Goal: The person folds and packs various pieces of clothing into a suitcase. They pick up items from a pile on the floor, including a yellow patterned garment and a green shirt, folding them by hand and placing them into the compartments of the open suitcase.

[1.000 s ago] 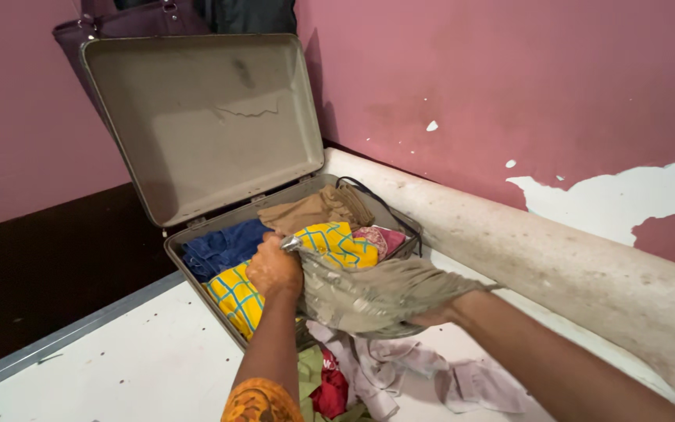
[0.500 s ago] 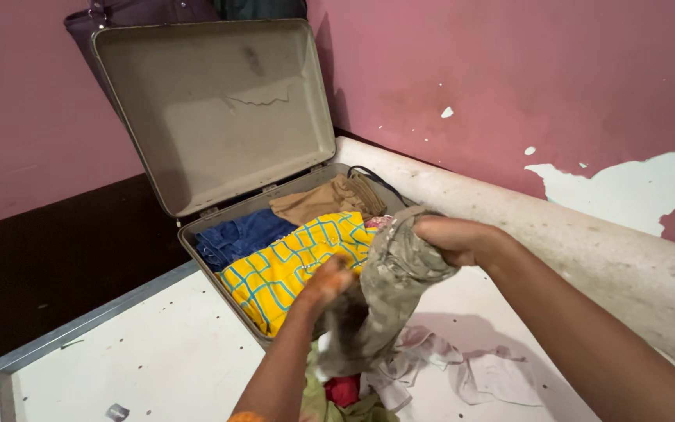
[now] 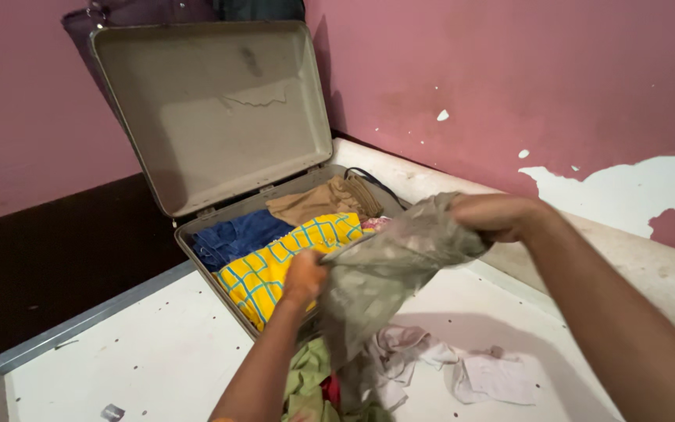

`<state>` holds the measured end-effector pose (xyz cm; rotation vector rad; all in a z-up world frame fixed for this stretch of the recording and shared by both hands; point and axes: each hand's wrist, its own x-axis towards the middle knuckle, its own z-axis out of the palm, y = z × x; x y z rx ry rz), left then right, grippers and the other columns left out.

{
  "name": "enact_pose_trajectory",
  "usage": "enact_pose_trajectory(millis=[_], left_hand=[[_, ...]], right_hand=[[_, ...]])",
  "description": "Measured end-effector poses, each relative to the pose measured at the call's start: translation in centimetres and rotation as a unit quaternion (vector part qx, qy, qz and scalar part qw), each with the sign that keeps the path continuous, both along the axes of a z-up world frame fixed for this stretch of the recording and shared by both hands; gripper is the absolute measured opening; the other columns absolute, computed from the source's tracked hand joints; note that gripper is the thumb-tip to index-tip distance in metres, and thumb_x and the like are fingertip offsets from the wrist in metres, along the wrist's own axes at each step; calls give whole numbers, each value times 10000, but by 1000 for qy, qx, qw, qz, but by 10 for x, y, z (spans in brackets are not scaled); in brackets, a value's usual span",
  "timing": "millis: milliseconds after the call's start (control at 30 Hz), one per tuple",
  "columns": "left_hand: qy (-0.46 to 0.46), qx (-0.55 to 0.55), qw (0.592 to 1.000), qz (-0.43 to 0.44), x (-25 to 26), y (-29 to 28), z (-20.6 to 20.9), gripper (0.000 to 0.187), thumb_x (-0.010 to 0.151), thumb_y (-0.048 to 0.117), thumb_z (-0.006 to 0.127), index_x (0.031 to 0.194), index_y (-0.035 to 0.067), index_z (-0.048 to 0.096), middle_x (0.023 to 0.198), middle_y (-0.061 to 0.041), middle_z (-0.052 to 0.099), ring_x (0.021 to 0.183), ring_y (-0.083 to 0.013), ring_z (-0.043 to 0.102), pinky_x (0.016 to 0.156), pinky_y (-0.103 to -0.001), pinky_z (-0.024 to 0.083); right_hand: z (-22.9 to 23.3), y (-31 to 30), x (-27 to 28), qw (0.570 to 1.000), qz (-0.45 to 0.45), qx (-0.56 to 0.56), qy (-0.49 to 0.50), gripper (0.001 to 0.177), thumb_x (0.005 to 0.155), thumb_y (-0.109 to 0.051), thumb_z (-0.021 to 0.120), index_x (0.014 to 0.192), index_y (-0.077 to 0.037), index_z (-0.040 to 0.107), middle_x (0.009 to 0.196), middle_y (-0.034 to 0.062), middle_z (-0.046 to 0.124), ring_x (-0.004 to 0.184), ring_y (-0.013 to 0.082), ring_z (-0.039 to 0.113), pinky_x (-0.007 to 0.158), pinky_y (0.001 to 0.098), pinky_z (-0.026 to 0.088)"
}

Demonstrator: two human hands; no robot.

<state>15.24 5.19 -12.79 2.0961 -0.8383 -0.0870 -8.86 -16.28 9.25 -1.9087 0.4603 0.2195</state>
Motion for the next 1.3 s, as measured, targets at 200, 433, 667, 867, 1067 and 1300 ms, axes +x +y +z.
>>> enact_pose_trajectory(millis=[200,433,667,867,1067,1300], left_hand=[[64,56,984,159,4,69,5,349,830,321,747,1096,95,746,1073,-183,746,1041,-355,710,890,-443,540],[85,-34,993,-74,-16,62,37,413,849,430,761,804,23,708,695,-85,653,632,-193,573,600,-375,458],[164,-151,928,-298,-71,-22,92,443,948,433,755,786,25,696,678,52,526,618,-68,425,531,-285,345],[230,-179,902,-318,-79,-9,133,339,900,391,744,956,58,719,845,15,696,764,-56,606,692,-249,504],[134,24,929,-343,-63,17,112,372,748,235,797,1058,45,719,901,-23,736,796,-142,673,741,-323,530],[89,62,975,-192,-40,20,70,426,735,284,782,1065,16,768,914,-95,771,794,-156,706,757,-327,536]], right_hand=[[42,-27,-38,968,-185,33,-166,436,817,-207,671,1221,-45,662,1102,69,714,985,151,666,827,315,533],[1,-62,-32,840,-365,-394,-82,561,801,-342,788,1310,-172,625,1299,146,550,1225,373,497,956,560,439],[-48,32,7,972,51,-135,-184,723,709,-302,793,1383,-210,549,1438,31,550,1354,166,458,1118,344,335],[-66,51,32,978,1,-5,-209,293,758,-122,675,1021,0,711,984,37,682,960,129,607,875,310,485],[-45,35,23,946,-83,72,-304,113,674,-75,594,743,8,627,773,65,616,748,167,568,752,324,489],[-33,-1,9,882,-281,210,-315,79,697,-98,512,757,-85,562,782,28,574,761,191,560,772,343,488]])
